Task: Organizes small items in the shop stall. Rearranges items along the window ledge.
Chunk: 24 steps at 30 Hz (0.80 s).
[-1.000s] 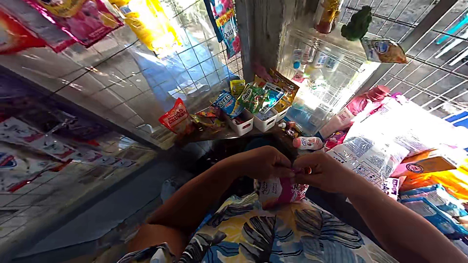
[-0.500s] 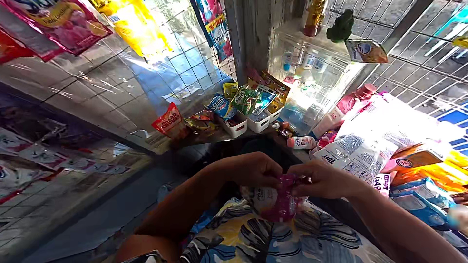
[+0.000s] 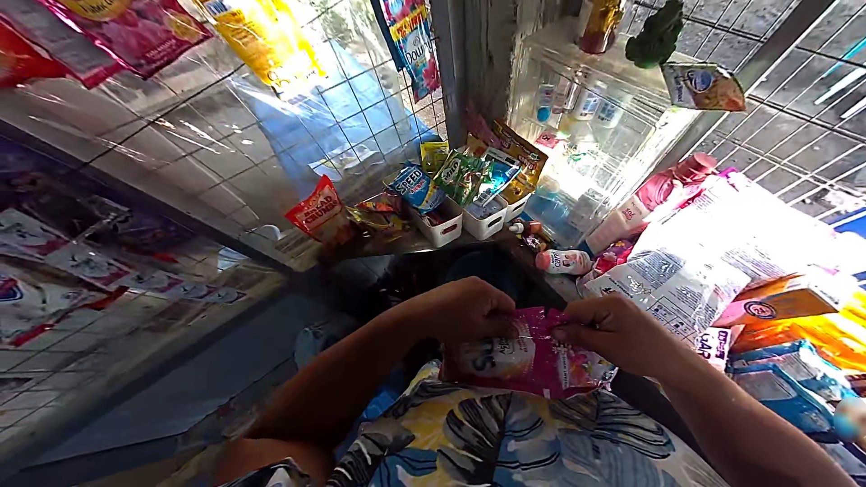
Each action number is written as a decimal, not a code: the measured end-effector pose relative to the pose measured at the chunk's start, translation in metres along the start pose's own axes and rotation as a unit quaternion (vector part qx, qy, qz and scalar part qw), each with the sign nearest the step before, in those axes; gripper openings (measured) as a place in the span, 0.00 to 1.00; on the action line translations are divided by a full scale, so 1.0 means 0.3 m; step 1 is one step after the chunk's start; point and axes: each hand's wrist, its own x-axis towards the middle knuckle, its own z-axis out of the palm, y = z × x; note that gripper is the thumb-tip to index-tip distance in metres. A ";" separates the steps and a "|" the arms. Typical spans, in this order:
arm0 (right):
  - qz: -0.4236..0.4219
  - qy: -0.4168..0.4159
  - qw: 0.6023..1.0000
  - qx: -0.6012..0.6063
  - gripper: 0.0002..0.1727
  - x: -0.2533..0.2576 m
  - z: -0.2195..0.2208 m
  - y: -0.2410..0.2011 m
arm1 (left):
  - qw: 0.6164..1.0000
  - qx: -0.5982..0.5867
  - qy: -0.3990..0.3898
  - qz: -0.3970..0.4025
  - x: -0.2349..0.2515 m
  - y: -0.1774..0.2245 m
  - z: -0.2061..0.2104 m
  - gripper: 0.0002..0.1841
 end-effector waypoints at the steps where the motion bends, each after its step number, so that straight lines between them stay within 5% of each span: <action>1: -0.001 0.005 1.000 0.004 0.14 -0.002 0.004 -0.001 | 1.000 -0.001 0.005 0.004 -0.002 -0.003 0.004 0.15; 8: -0.006 0.083 0.996 -0.019 0.14 -0.042 -0.001 0.010 | 0.996 -0.024 0.086 0.020 -0.042 -0.025 0.003 0.12; 12: -0.024 -0.062 0.997 0.044 0.15 -0.034 -0.017 0.013 | 0.997 -0.051 0.054 0.032 -0.033 -0.012 0.015 0.12; 15: 0.033 -0.181 0.977 0.111 0.30 -0.036 -0.039 0.042 | 0.996 -0.079 0.034 0.034 -0.029 -0.028 0.028 0.12; 18: 0.067 -0.186 0.975 0.105 0.32 -0.048 -0.064 0.047 | 0.985 -0.165 -0.040 0.011 -0.053 -0.079 0.034 0.09; 20: 0.080 -0.171 0.977 0.095 0.33 -0.055 -0.077 0.037 | 0.970 -0.225 -0.093 -0.011 -0.075 -0.137 0.044 0.19; 24: 0.094 -0.141 0.984 0.050 0.29 -0.067 -0.115 0.064 | 0.966 -0.249 -0.068 -0.025 -0.137 -0.222 0.048 0.25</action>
